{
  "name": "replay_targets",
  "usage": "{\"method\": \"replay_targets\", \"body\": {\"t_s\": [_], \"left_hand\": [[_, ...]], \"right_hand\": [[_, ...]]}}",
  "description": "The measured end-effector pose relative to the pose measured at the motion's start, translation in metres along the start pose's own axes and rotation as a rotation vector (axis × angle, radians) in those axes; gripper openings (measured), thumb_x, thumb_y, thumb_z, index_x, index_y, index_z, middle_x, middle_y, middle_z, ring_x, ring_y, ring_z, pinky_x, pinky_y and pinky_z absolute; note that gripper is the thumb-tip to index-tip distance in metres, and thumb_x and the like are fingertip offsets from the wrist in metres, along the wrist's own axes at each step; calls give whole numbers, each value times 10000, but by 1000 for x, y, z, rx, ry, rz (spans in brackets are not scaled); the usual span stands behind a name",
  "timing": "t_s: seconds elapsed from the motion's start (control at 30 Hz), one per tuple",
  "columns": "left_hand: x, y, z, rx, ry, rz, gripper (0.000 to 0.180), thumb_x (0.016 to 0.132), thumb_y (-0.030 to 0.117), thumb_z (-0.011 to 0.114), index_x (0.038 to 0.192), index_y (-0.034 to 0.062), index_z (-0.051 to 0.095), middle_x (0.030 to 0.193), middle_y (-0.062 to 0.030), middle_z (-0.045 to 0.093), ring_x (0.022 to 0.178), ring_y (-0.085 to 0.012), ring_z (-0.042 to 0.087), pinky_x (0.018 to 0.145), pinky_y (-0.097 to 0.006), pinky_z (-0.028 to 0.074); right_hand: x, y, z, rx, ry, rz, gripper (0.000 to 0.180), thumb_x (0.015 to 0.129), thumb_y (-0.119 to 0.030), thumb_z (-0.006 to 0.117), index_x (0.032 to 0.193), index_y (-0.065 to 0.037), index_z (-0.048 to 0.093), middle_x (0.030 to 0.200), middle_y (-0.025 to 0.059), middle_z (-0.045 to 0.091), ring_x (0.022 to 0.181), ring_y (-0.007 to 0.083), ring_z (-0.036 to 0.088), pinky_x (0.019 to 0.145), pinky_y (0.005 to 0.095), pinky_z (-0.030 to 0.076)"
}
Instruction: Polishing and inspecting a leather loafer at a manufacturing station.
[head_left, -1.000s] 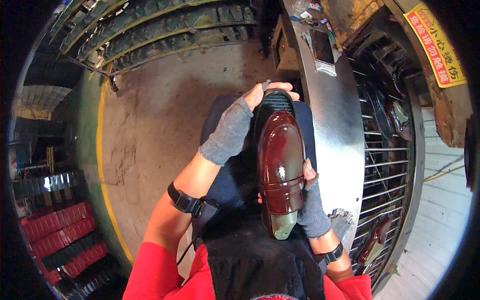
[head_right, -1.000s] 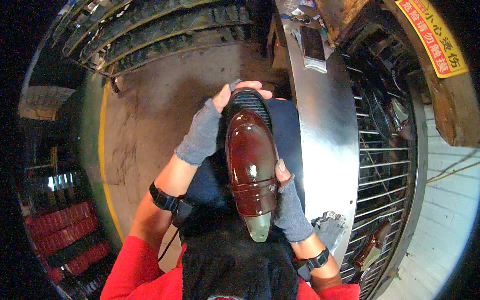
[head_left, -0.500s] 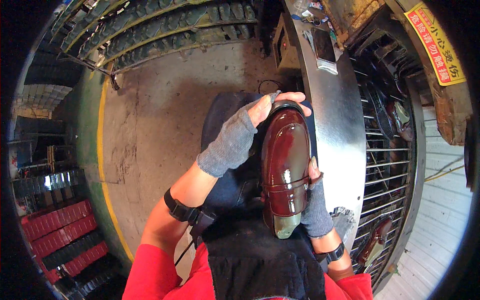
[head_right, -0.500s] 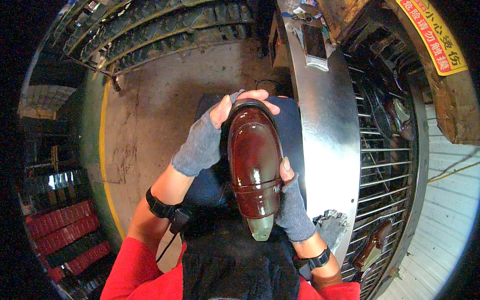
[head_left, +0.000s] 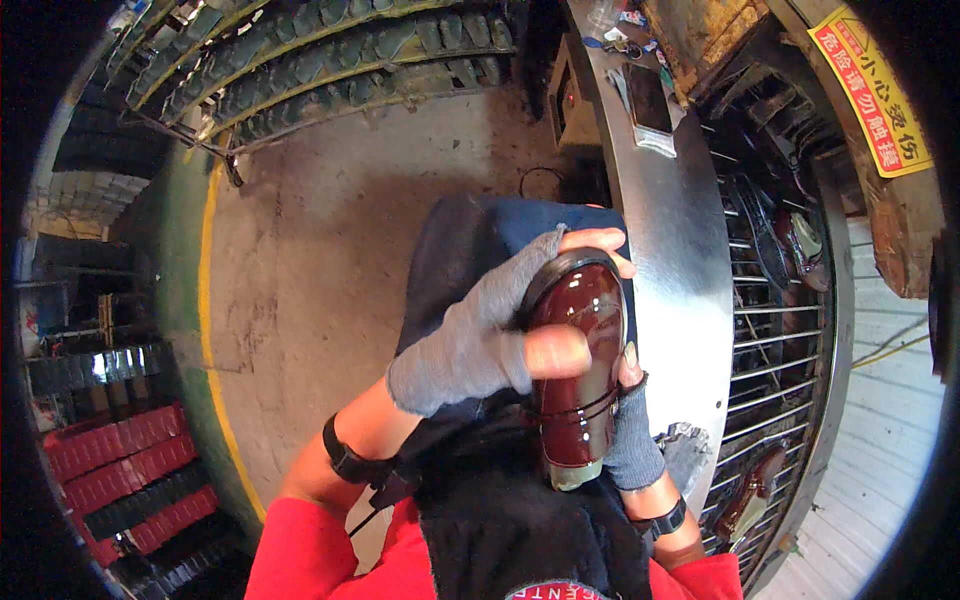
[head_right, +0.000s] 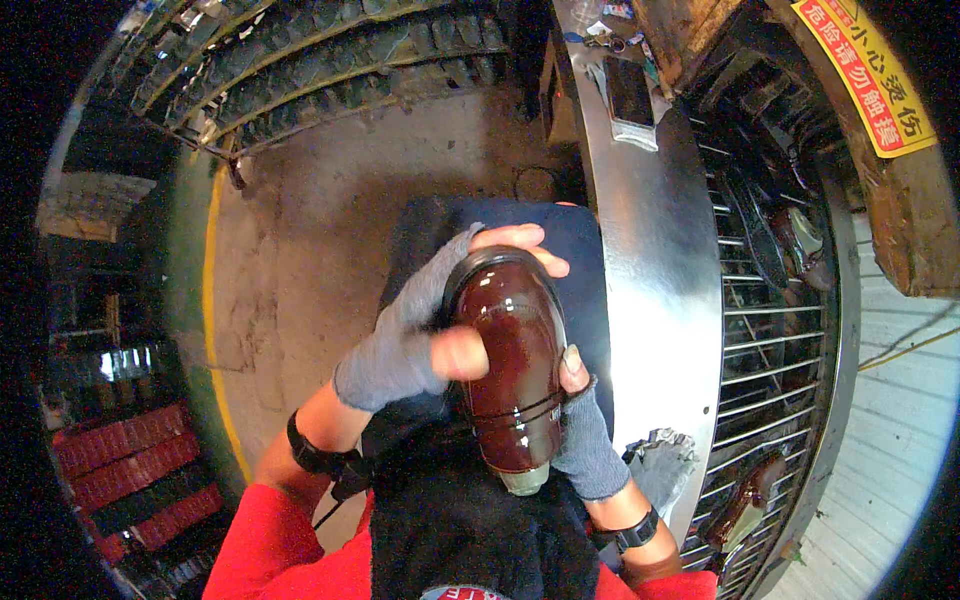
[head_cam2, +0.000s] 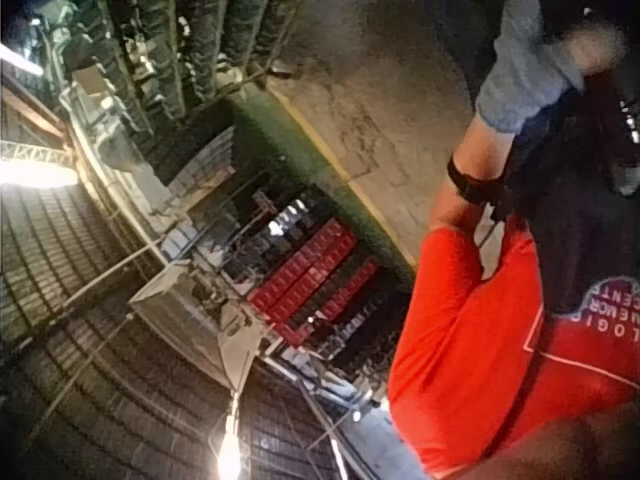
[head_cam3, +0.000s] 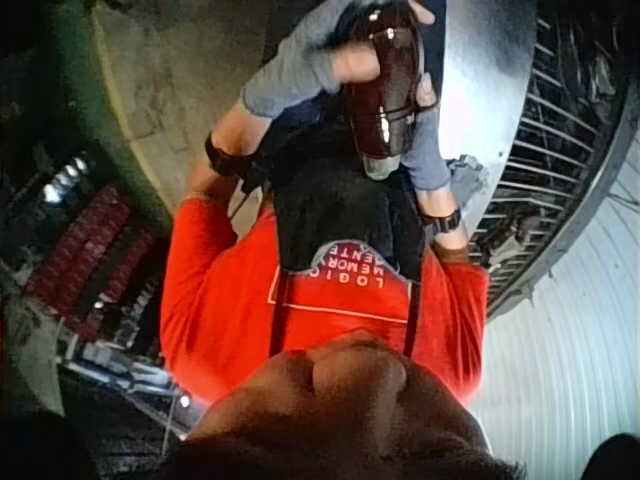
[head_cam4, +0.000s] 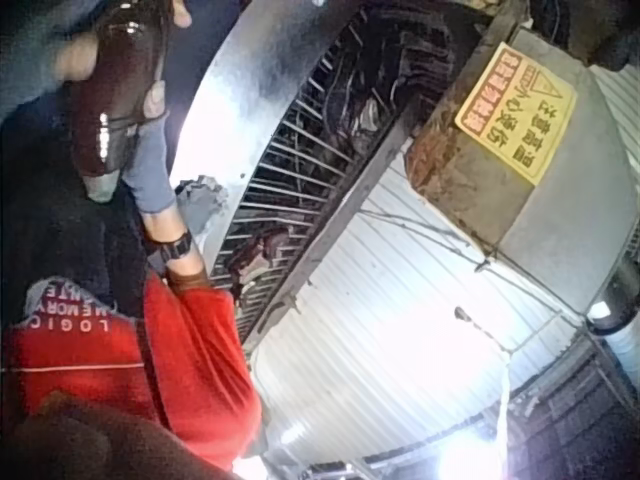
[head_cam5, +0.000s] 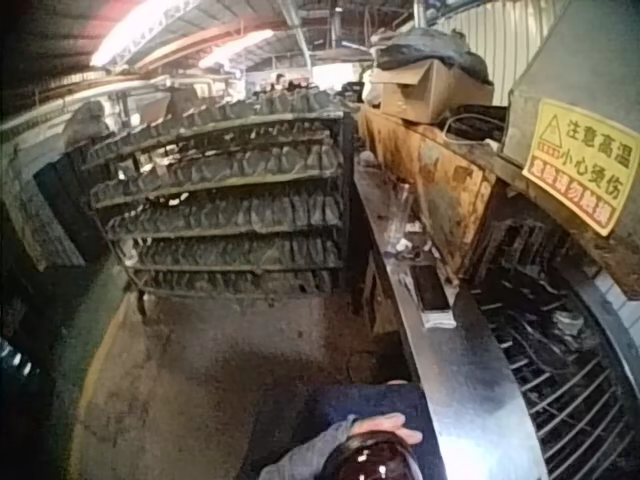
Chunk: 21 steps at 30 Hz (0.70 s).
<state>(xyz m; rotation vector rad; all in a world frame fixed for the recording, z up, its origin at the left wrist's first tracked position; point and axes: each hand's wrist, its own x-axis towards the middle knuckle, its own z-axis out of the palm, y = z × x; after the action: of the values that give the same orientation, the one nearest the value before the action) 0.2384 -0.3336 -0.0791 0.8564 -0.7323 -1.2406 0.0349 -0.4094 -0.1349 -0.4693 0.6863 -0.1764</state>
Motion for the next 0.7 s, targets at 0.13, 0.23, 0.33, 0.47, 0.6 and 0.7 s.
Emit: {"method": "replay_targets", "body": {"t_s": [0.13, 0.23, 0.33, 0.47, 0.6, 0.7], "left_hand": [[-9, 0, -5, 358, 57, 59, 905, 801, 256, 879, 1544, 36, 411, 1410, -163, 635, 1226, -241, 642, 1096, -385, 483], [-14, 10, -7, 676, 21, 79, 890, 802, 174, 854, 1552, 45, 394, 1434, -176, 615, 1217, -250, 651, 1086, -397, 494], [-18, 8, -6, 580, 5, 100, 922, 795, 166, 862, 1567, 41, 373, 1444, -190, 607, 1234, -266, 653, 1093, -403, 496], [-26, 15, -3, 176, 119, -70, 957, 788, 144, 860, 1592, 47, 350, 1471, -205, 593, 1306, -289, 626, 1141, -417, 466], [-31, 16, -1, 514, -37, -7, 1039, 757, 157, 881, 1610, 63, 295, 1530, -238, 542, 1351, -325, 597, 1173, -461, 439], [-42, 11, 13, 217, 130, -27, 900, 806, 149, 837, 1552, 67, 340, 1521, -212, 562, 1354, -285, 592, 1185, -430, 424]], "right_hand": [[1, 3, -2, 8, -47, 76, 828, 1029, -644, 530, 1559, -20, 408, 1494, 191, 554, 1297, 294, 623, 1087, 444, 553], [-1, 2, -1, -3, -97, 95, 834, 1022, -652, 540, 1552, -19, 426, 1482, 185, 570, 1292, 289, 627, 1091, 428, 545], [-1, -1, 11, -80, -136, 16, 814, 1020, -651, 547, 1535, -26, 465, 1449, 171, 604, 1276, 277, 637, 1089, 413, 541], [4, 7, -2, -33, -149, 67, 786, 1023, -642, 553, 1507, -24, 510, 1409, 156, 637, 1259, 248, 644, 1078, 394, 538], [-7, -1, 6, -191, -162, 39, 903, 955, -707, 608, 1512, -8, 478, 1435, 174, 611, 1260, 281, 640, 1086, 419, 534], [-4, -10, 3, -308, -245, 24, 903, 953, -727, 598, 1480, 2, 521, 1411, 168, 630, 1250, 253, 638, 1070, 401, 527]]}}
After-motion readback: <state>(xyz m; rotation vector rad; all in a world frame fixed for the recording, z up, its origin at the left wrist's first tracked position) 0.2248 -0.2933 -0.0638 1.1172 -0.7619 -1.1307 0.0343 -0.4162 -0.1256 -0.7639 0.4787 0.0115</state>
